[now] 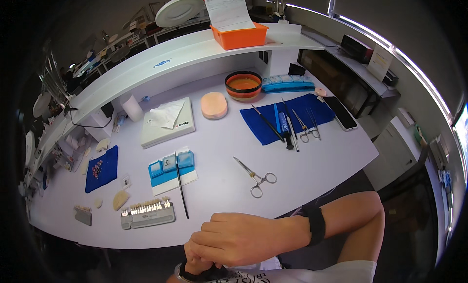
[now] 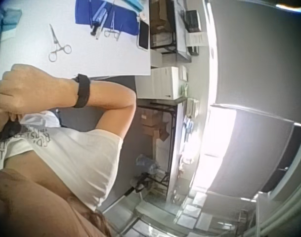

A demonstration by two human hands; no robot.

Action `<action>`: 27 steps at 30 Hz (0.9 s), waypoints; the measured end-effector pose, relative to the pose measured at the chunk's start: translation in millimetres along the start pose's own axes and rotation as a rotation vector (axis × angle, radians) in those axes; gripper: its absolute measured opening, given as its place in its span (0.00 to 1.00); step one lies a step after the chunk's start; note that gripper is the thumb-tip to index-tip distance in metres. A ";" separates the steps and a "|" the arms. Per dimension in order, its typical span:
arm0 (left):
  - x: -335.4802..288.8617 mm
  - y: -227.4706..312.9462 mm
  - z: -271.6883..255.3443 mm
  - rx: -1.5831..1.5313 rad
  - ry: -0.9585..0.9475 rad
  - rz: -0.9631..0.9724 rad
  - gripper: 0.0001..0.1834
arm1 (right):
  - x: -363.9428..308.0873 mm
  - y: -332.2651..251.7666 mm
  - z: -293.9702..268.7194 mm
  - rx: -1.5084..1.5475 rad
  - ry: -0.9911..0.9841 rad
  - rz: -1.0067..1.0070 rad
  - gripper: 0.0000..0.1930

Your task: Applying stain or paint to a dental tooth model using a brush and a color guide.

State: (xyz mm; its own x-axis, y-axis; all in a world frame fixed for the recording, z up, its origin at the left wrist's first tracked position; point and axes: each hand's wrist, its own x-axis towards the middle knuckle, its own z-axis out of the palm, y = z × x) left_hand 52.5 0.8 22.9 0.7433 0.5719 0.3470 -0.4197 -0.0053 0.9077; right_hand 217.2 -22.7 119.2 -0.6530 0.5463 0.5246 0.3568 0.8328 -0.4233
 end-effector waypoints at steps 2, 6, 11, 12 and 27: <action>-7.1 6.5 -1.0 -0.054 0.006 0.013 0.40 | 7.4 -4.5 11.5 -0.025 0.087 -0.029 0.12; -18.8 16.0 -1.8 0.099 0.133 0.001 0.44 | 19.9 -5.5 28.8 -0.024 0.211 -0.081 0.15; -16.1 15.5 -11.8 -0.158 0.214 -0.149 0.45 | 24.5 3.7 32.6 -0.219 0.056 -0.024 0.21; -13.4 14.2 -16.3 -0.301 0.204 -0.241 0.47 | 24.6 7.6 31.9 -0.258 0.006 -0.002 0.22; -18.1 35.1 -77.8 -0.162 0.135 -0.221 0.13 | 58.9 68.0 -63.7 -0.690 -0.062 0.297 0.04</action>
State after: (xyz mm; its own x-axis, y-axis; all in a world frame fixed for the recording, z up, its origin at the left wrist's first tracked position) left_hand -16.2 54.1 30.2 0.7547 0.6483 0.1008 -0.3410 0.2564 0.9044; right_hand 245.6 71.7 168.4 -0.4934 0.7673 0.4097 0.8479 0.5294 0.0296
